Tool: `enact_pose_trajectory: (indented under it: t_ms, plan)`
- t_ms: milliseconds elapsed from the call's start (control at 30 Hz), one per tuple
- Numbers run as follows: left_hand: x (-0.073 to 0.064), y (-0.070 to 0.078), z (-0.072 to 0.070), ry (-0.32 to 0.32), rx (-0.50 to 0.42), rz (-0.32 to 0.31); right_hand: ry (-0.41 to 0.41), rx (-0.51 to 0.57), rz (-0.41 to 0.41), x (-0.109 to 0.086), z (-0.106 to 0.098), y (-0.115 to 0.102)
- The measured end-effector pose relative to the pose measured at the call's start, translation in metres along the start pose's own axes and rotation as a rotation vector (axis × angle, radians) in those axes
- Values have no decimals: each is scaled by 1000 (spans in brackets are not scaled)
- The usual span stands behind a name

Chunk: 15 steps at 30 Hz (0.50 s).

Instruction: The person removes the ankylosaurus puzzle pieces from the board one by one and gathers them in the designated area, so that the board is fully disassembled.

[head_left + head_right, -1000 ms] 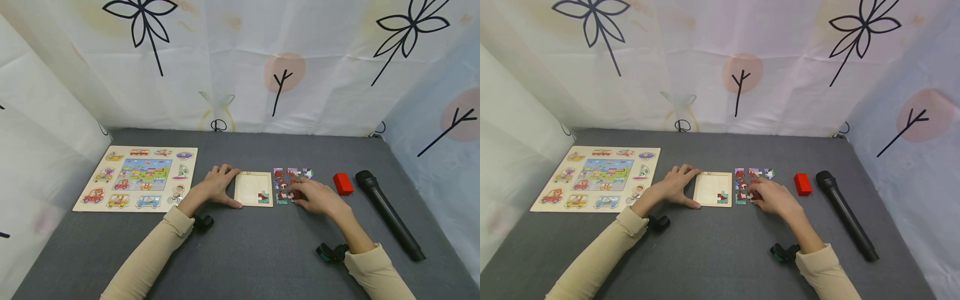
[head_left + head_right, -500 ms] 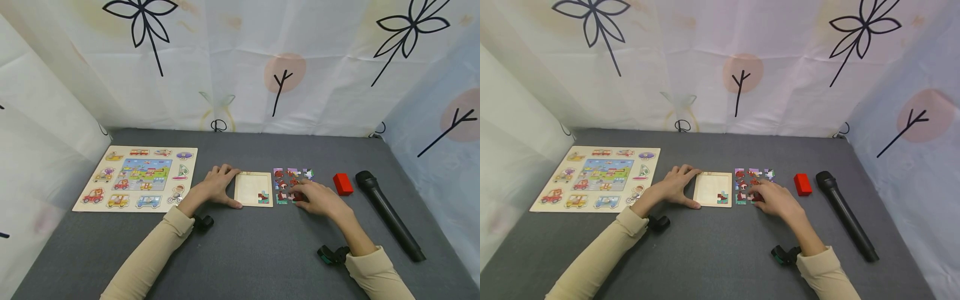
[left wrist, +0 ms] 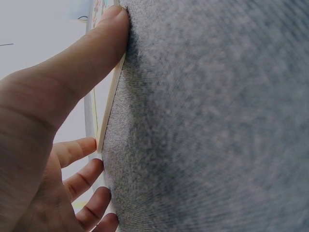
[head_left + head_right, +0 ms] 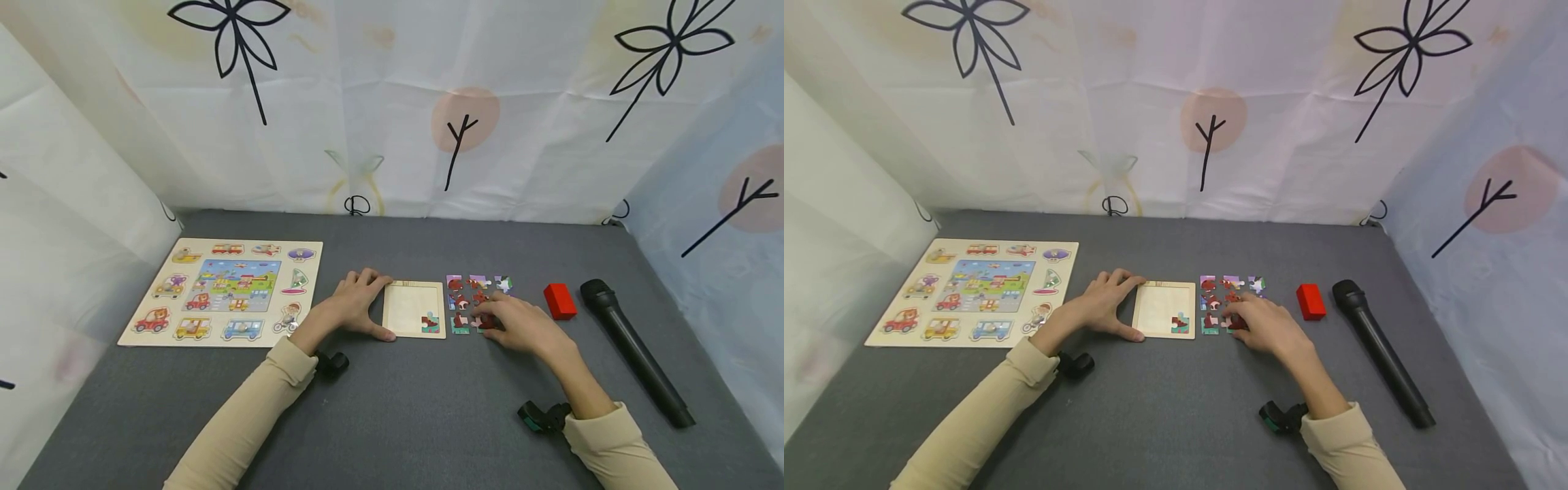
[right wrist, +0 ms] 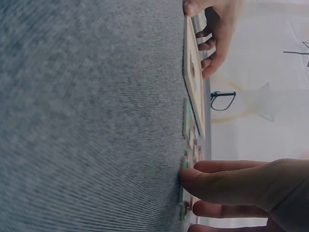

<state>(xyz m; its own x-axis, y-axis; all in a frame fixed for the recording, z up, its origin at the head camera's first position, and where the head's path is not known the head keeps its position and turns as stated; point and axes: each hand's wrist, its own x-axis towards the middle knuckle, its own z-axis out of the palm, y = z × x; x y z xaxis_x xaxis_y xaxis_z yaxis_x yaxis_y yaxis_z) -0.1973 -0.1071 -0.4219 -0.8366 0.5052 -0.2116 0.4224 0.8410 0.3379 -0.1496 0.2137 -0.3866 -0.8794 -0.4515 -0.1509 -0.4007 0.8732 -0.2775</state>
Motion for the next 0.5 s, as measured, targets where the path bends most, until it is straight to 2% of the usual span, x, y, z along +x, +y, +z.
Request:
enact_pose_trajectory:
  t_ms: [267,500]
  plan:
    - [-1,2,-2,-8,3,-6,53,-31,-1,5,-11,-2]
    - [-1,2,-2,-7,-5,-3,87,-28,-34,13,-20,-17]
